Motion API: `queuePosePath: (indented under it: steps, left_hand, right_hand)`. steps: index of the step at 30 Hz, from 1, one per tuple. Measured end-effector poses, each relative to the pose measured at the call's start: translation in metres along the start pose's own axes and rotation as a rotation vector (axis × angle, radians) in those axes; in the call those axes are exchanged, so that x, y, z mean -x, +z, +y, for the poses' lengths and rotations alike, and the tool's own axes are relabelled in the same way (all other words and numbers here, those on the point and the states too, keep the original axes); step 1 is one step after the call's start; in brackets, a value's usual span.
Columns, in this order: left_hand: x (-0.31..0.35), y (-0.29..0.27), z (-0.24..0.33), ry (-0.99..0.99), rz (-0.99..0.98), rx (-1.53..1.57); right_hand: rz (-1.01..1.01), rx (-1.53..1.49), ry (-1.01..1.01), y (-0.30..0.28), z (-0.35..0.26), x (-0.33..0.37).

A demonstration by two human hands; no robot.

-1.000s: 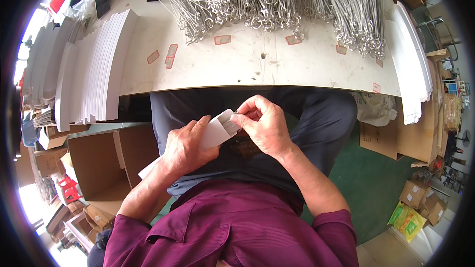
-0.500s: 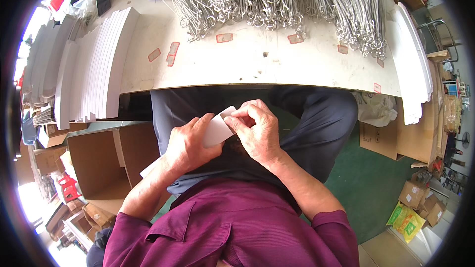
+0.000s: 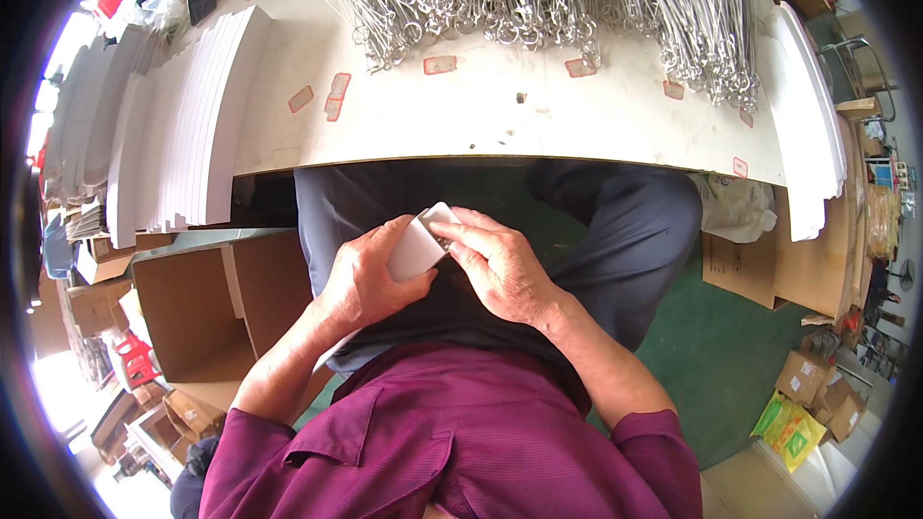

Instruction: Packaging wire cleaning brushes into white cardboard boxes in a workshop environment.

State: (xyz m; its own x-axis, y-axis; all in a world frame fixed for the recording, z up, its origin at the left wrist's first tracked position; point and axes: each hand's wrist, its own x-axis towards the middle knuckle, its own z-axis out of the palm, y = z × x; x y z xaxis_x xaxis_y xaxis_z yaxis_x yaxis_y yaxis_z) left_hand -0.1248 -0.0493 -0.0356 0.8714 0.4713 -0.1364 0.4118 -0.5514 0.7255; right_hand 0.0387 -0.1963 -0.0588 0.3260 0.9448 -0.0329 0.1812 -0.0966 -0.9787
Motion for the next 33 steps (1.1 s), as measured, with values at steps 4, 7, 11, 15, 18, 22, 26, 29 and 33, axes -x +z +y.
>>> queuePosePath:
  steps: [4,7,11,15,18,22,26,29,33]
  left_hand:
    - [0.000,-0.003,0.002,0.001,-0.001,0.091]
    - [-0.001,-0.002,0.003,0.008,-0.009,0.107]
    - [0.000,0.003,0.000,0.058,0.035,0.083]
    - [0.000,0.003,0.003,0.028,-0.012,0.077]
    - [0.000,0.006,0.003,0.054,0.042,0.071]
    - [0.000,0.011,0.000,0.076,0.091,0.037]
    - [-0.001,0.008,0.000,0.084,0.089,0.085]
    - [-0.002,0.007,0.006,0.040,0.029,0.113]
    - [-0.003,0.006,0.009,0.021,-0.003,0.113]
  right_hand:
    - [-0.057,-0.092,0.031,-0.008,-0.006,-0.002]
    - [-0.047,-0.161,0.054,-0.004,-0.001,-0.001]
    - [-0.074,-0.146,0.124,-0.001,-0.005,-0.002]
    - [-0.197,-0.414,0.318,-0.009,-0.009,-0.003]
    - [-0.150,-0.359,0.257,-0.006,-0.009,0.001]
    - [-0.036,-0.090,0.118,0.006,-0.003,-0.002]
    - [0.091,-0.005,-0.020,0.014,-0.005,-0.004]
    - [0.208,-0.226,0.126,0.020,-0.011,0.003]
    - [0.231,-0.283,0.215,0.024,-0.004,0.006]
